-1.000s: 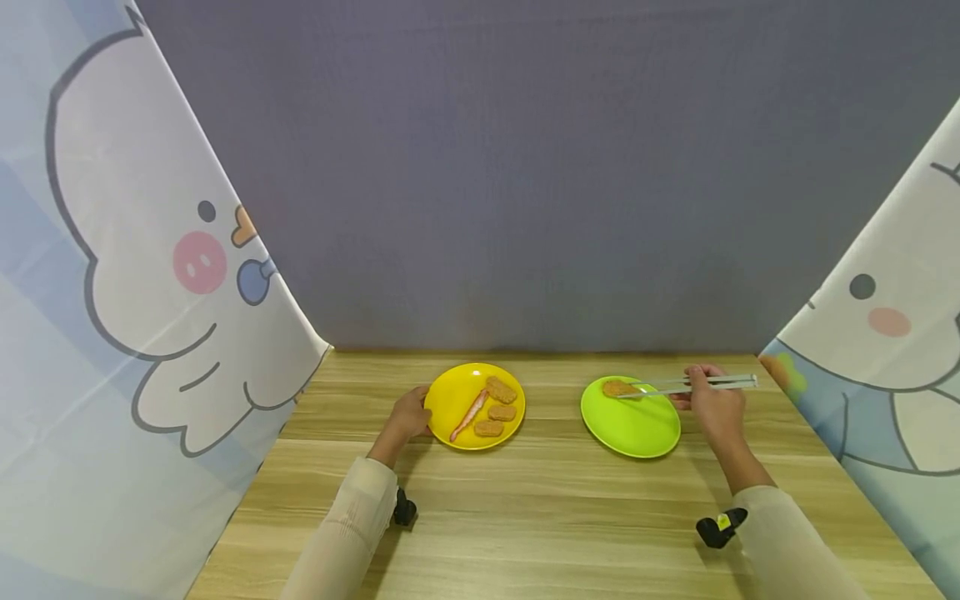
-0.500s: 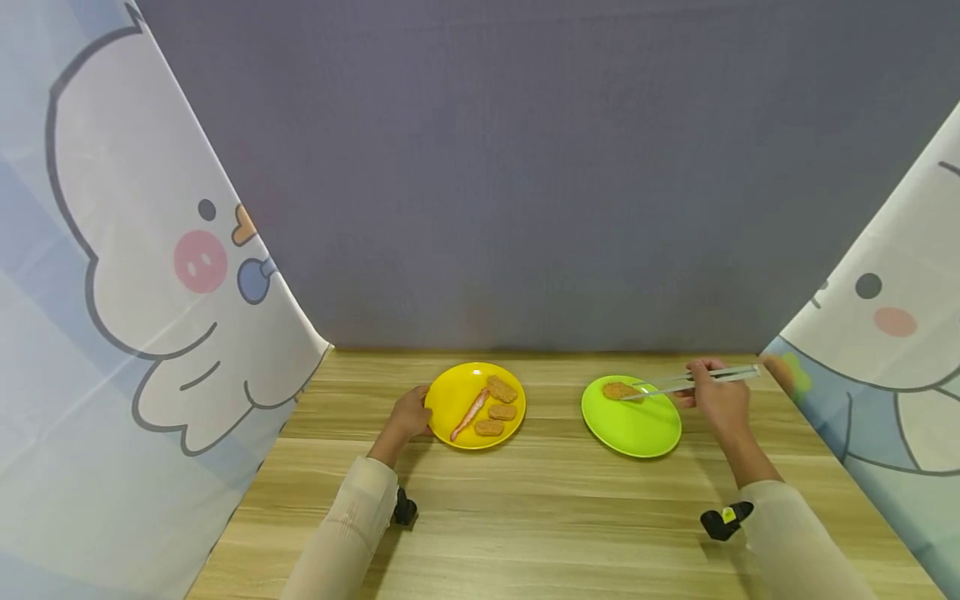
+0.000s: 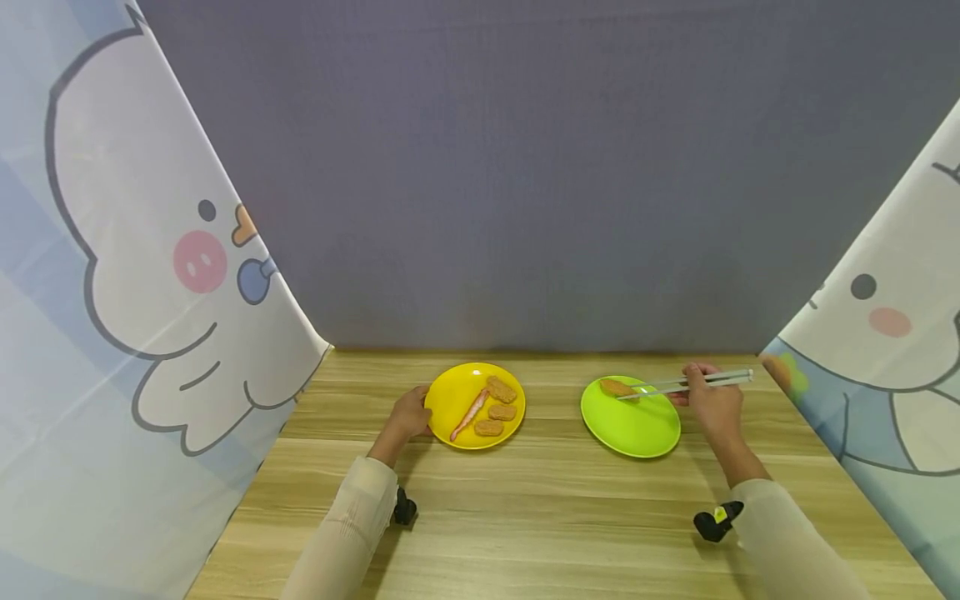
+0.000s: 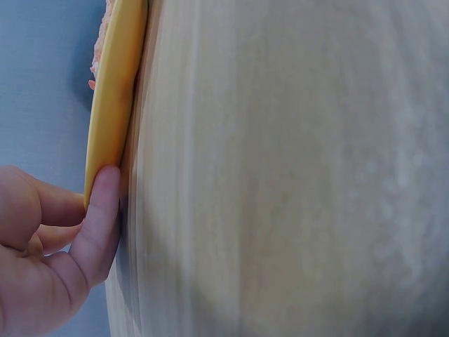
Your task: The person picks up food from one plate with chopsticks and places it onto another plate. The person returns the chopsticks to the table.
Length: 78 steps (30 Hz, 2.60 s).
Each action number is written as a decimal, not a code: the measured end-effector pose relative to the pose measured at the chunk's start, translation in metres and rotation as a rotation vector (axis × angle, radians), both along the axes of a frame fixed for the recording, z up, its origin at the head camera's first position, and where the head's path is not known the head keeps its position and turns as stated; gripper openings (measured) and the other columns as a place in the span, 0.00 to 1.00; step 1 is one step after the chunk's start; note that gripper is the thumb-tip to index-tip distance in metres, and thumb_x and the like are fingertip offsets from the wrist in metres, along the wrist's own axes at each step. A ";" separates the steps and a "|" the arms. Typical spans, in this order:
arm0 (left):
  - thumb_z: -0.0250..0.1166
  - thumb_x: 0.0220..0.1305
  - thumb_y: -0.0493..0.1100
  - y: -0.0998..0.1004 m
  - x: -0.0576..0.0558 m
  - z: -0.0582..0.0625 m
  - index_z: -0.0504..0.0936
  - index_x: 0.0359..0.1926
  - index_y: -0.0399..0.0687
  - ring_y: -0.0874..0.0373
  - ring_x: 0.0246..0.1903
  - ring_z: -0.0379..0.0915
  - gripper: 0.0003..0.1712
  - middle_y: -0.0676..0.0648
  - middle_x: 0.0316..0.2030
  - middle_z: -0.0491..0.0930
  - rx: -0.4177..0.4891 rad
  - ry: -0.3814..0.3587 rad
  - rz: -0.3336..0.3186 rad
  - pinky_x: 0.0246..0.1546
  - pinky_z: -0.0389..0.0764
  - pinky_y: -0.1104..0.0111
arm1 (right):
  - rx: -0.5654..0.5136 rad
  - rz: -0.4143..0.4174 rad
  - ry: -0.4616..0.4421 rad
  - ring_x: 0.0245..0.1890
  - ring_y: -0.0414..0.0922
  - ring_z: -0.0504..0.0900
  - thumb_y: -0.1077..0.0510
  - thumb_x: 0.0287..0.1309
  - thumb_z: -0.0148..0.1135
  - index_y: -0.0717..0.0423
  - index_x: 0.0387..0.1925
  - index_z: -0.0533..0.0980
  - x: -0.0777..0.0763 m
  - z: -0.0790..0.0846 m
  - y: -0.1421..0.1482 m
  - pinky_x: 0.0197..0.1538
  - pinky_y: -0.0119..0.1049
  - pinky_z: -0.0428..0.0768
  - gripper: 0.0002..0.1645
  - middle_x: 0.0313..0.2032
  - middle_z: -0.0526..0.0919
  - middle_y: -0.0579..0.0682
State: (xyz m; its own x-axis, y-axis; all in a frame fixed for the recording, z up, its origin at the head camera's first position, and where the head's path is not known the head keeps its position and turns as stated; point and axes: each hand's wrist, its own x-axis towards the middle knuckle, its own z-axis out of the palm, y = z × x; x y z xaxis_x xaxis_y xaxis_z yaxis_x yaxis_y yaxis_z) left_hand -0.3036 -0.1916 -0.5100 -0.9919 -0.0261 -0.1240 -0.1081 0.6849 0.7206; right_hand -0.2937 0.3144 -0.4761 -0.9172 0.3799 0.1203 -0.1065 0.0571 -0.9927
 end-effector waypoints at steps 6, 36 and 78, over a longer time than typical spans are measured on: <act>0.57 0.63 0.29 -0.001 -0.001 -0.001 0.70 0.71 0.37 0.50 0.35 0.84 0.33 0.31 0.56 0.81 0.026 -0.003 -0.003 0.28 0.88 0.63 | -0.122 -0.065 0.025 0.16 0.41 0.86 0.59 0.71 0.57 0.52 0.29 0.80 0.000 -0.007 0.003 0.23 0.33 0.86 0.13 0.22 0.82 0.44; 0.57 0.61 0.27 -0.002 -0.001 -0.001 0.69 0.71 0.35 0.50 0.34 0.85 0.35 0.29 0.59 0.79 0.050 -0.010 -0.012 0.28 0.88 0.63 | -0.312 -0.073 0.133 0.15 0.41 0.86 0.66 0.71 0.53 0.63 0.31 0.78 0.014 0.007 -0.001 0.22 0.33 0.85 0.11 0.21 0.84 0.45; 0.57 0.64 0.28 -0.002 -0.001 0.002 0.69 0.71 0.35 0.46 0.40 0.84 0.33 0.30 0.59 0.79 -0.008 0.002 -0.033 0.31 0.88 0.62 | -0.322 0.057 0.131 0.17 0.42 0.87 0.61 0.73 0.55 0.56 0.30 0.78 -0.015 -0.003 -0.108 0.24 0.35 0.87 0.13 0.22 0.83 0.45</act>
